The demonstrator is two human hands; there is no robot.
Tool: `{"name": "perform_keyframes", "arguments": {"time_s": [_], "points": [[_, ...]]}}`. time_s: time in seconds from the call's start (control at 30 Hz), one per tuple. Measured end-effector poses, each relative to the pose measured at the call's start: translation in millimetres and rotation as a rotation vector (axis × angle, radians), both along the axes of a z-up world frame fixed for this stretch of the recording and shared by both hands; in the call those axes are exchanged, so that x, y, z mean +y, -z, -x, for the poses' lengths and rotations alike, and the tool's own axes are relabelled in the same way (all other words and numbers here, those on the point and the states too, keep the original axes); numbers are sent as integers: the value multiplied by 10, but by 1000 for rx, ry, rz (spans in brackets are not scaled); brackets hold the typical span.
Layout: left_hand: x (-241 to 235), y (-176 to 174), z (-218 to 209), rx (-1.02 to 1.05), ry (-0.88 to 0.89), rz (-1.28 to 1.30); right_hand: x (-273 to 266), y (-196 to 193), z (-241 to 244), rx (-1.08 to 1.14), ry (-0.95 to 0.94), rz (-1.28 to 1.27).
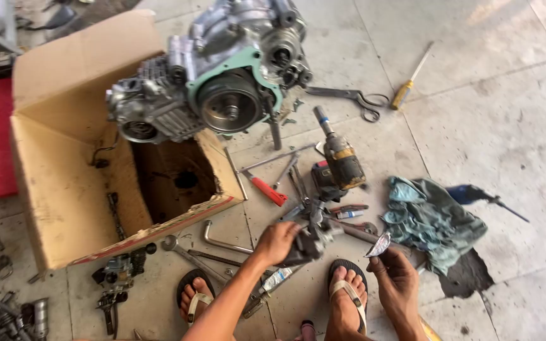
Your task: Repairing a motorcycle engine by assembling internal components and applying sealant
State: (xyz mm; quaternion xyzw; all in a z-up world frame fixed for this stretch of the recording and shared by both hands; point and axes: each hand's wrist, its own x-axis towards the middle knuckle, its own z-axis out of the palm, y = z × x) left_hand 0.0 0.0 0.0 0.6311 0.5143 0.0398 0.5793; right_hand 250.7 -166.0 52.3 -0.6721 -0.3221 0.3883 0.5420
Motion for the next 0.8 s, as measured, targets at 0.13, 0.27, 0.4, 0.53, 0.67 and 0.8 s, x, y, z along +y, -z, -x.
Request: {"name": "perform_keyframes", "arguments": {"time_s": [0.13,0.27,0.4,0.53,0.67,0.8], "points": [[162,96,573,-9,-262,-142,159,-9,147,14,-87,-26],[299,254,983,227,-335,-215,401,-306,299,-34,-281,16],[471,573,1217,289,-451,-360,716,-722,450,-328,-625,68],[449,346,1093,232,-480,-160,975,-1188,568,-536,-842,93],[378,275,964,299,-366,-546,1234,-1427,619,-704,-1115,188],[251,96,874,394,-385,-578,1464,-1742,784,-815,-1202,177]]}}
